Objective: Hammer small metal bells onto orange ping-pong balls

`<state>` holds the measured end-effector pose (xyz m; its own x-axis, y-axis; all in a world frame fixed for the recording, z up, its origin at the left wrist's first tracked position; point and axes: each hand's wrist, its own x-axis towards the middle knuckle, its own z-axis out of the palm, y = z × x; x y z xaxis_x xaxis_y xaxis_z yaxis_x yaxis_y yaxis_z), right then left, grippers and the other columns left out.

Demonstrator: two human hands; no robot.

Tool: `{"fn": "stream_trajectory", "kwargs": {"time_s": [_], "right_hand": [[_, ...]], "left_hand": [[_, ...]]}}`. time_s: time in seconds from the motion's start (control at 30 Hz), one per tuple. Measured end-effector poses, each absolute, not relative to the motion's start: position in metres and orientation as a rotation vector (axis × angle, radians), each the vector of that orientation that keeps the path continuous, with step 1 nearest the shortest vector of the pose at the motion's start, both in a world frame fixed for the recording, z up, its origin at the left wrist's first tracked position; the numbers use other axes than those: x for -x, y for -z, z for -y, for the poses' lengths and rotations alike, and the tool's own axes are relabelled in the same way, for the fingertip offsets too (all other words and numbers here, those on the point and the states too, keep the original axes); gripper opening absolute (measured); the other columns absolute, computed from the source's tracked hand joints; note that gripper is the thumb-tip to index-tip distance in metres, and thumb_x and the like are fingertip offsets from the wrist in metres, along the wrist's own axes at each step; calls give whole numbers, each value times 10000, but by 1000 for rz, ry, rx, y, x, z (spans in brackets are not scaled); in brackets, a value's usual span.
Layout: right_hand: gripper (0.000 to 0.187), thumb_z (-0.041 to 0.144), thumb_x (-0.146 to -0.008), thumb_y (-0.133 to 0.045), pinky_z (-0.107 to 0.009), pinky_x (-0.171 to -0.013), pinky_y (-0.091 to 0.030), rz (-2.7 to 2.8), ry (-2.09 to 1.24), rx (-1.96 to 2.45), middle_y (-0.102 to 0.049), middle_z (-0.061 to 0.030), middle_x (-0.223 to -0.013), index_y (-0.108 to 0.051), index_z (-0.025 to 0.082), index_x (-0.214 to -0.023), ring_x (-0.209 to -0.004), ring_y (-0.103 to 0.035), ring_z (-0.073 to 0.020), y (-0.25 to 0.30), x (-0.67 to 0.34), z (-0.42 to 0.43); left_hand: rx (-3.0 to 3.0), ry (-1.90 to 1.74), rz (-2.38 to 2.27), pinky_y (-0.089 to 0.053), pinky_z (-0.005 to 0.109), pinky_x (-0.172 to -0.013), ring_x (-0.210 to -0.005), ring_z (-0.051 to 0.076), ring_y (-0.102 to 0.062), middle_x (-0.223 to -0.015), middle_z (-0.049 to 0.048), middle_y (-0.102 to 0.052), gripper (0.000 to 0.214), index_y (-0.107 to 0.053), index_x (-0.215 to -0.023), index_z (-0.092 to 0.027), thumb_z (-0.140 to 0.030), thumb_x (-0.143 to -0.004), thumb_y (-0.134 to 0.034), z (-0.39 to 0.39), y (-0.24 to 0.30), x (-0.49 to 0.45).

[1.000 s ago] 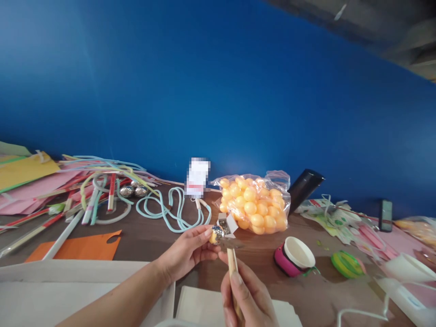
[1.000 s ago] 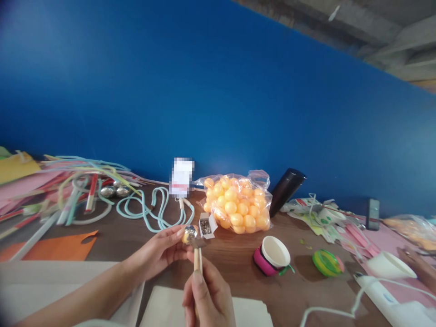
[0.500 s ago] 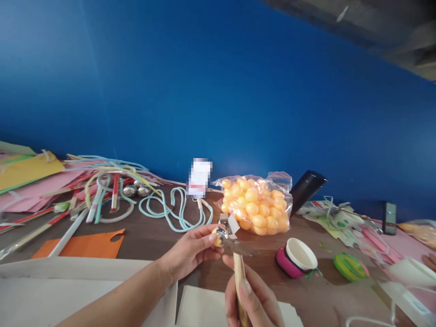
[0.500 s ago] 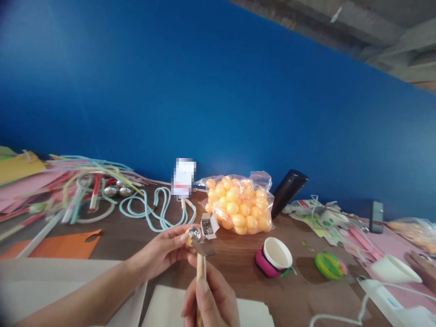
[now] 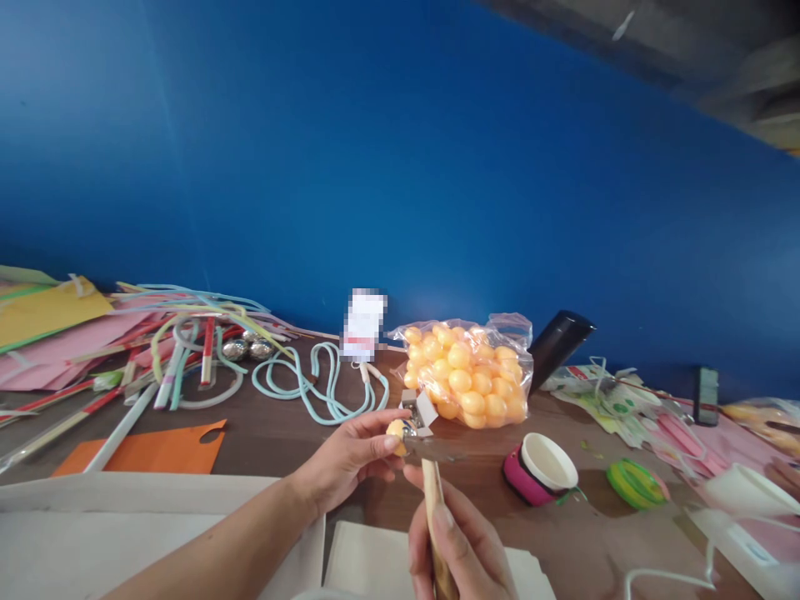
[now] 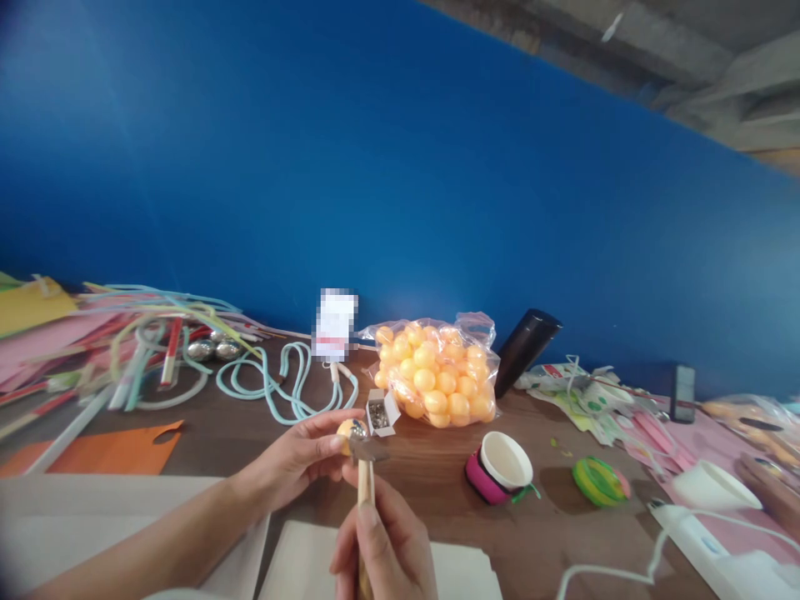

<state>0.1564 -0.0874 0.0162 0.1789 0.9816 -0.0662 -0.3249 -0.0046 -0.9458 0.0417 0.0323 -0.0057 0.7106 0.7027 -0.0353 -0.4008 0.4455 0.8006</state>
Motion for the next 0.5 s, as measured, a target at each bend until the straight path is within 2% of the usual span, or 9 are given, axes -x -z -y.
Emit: {"fn": "stream_trajectory", "kwargs": {"time_s": [0.23, 0.5], "right_hand": [[426, 466, -785, -586, -128, -310, -237, 787, -1228, 1110, -557, 9, -508, -620, 165, -1085, -298, -435, -43, -18, -157, 89], [442, 483, -758, -607, -138, -324, -233, 769, -1217, 1148, -558, 1, -482, -648, 163, -1061, -312, -426, -48, -19, -158, 88]], "left_hand": [[-867, -702, -412, -452, 243, -604, -676, 150, -630, -896, 84, -654, 445, -576, -1140, -175, -220, -709, -677, -34, 8, -42], [-857, -708, -391, -455, 232, -610, -657, 125, -616, -880, 78, -645, 428, -562, -1148, -158, -203, -733, -658, -35, 12, -43]]}}
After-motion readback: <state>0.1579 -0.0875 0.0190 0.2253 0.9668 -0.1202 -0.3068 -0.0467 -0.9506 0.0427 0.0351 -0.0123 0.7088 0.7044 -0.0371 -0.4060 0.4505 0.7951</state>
